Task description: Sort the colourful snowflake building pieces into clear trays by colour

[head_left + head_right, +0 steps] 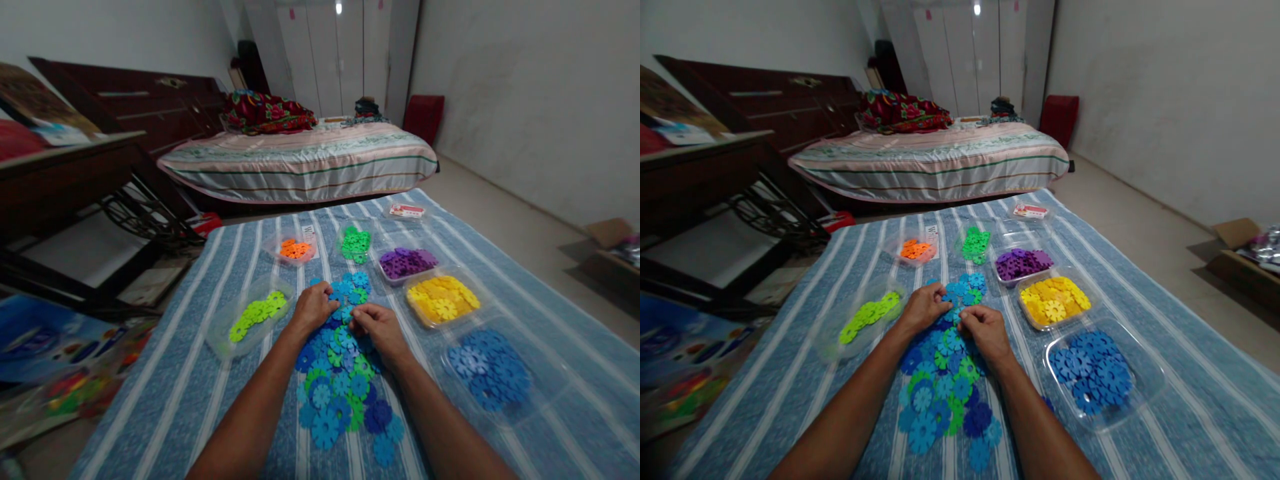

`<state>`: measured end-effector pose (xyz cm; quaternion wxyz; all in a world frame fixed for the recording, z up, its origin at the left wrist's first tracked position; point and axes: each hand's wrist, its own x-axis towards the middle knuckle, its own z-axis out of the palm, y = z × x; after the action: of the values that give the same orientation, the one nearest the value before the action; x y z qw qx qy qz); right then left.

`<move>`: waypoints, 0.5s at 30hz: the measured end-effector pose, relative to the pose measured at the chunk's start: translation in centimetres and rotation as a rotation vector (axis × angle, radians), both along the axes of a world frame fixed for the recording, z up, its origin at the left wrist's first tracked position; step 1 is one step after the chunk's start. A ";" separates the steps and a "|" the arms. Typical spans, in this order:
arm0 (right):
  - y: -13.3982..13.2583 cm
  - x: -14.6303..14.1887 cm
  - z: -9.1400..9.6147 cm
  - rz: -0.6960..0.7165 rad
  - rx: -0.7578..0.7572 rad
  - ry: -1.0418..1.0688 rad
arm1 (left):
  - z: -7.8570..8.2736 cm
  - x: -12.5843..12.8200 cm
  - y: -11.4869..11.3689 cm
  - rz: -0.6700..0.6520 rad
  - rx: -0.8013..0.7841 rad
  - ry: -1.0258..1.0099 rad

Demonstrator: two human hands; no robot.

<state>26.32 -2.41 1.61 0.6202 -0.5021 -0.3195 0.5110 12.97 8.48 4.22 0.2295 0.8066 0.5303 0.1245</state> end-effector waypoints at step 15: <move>0.1 0.0 0.0 0.006 0.002 0.003 | 1.0 -1.2 -0.3 0.037 0.150 -0.018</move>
<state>26.32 -2.34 1.64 0.6198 -0.4998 -0.3206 0.5131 11.79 8.21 5.18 0.1707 0.8105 0.5322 0.1752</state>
